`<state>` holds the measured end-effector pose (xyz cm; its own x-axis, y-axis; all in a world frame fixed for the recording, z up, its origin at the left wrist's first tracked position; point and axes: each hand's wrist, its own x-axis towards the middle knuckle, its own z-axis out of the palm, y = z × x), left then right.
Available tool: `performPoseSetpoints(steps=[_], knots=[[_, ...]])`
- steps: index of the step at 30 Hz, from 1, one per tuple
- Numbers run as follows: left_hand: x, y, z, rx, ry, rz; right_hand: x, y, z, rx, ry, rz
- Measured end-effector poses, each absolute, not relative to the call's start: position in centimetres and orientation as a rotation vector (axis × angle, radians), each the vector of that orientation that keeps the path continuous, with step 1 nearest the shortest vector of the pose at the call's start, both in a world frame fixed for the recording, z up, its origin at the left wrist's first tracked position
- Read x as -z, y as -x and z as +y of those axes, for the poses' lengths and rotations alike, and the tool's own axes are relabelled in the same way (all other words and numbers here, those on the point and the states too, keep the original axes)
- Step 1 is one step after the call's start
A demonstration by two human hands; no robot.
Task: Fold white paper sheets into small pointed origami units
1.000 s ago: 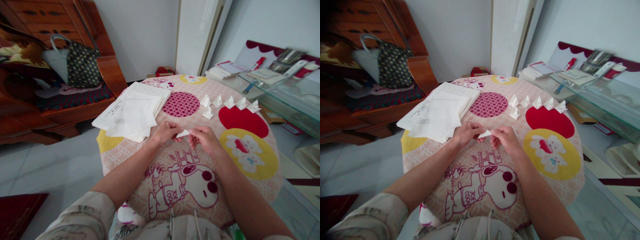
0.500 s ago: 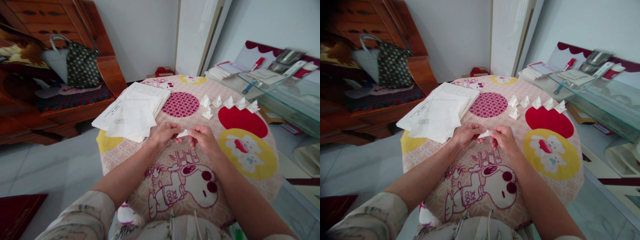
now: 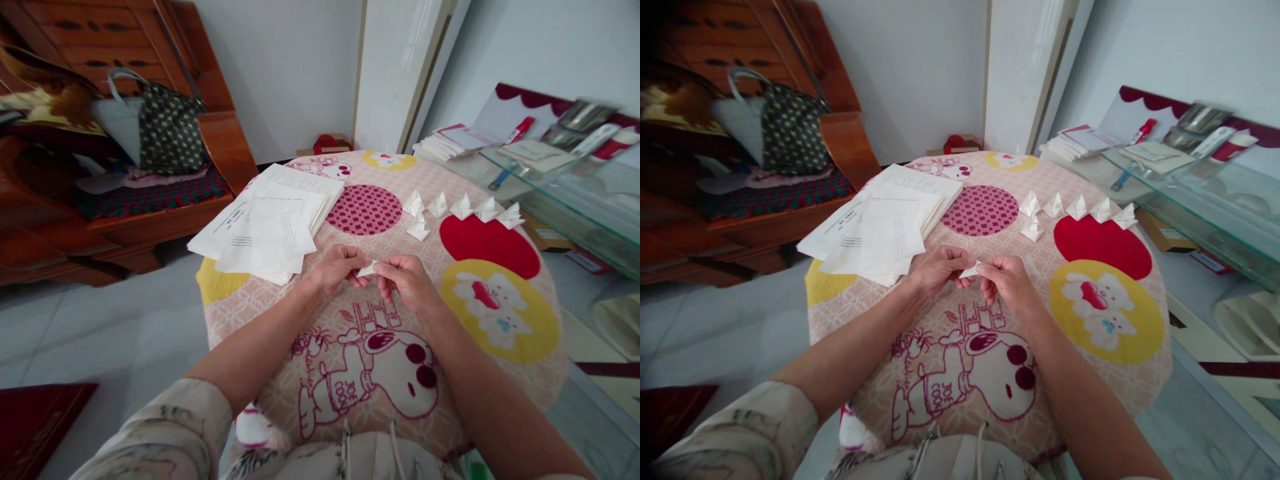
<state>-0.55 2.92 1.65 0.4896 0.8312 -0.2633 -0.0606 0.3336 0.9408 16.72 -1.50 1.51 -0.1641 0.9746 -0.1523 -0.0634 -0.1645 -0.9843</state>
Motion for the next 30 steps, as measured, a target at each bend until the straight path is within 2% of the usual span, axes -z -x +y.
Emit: performPoseSetpoints(steps=[15,25,30], knots=[[-1.6,0.5,2.7,-0.518,-1.200,0.840,-2.0,-16.8,-1.6,-1.367,1.324,-1.235],[-1.7,0.8,2.9,-0.466,-1.157,0.696,-2.1,-17.4,-1.3,-1.520,1.208,-1.166],[-1.7,1.1,3.1,-0.434,-1.128,0.668,-1.8,-17.8,-1.2,-1.497,1.221,-1.170]])
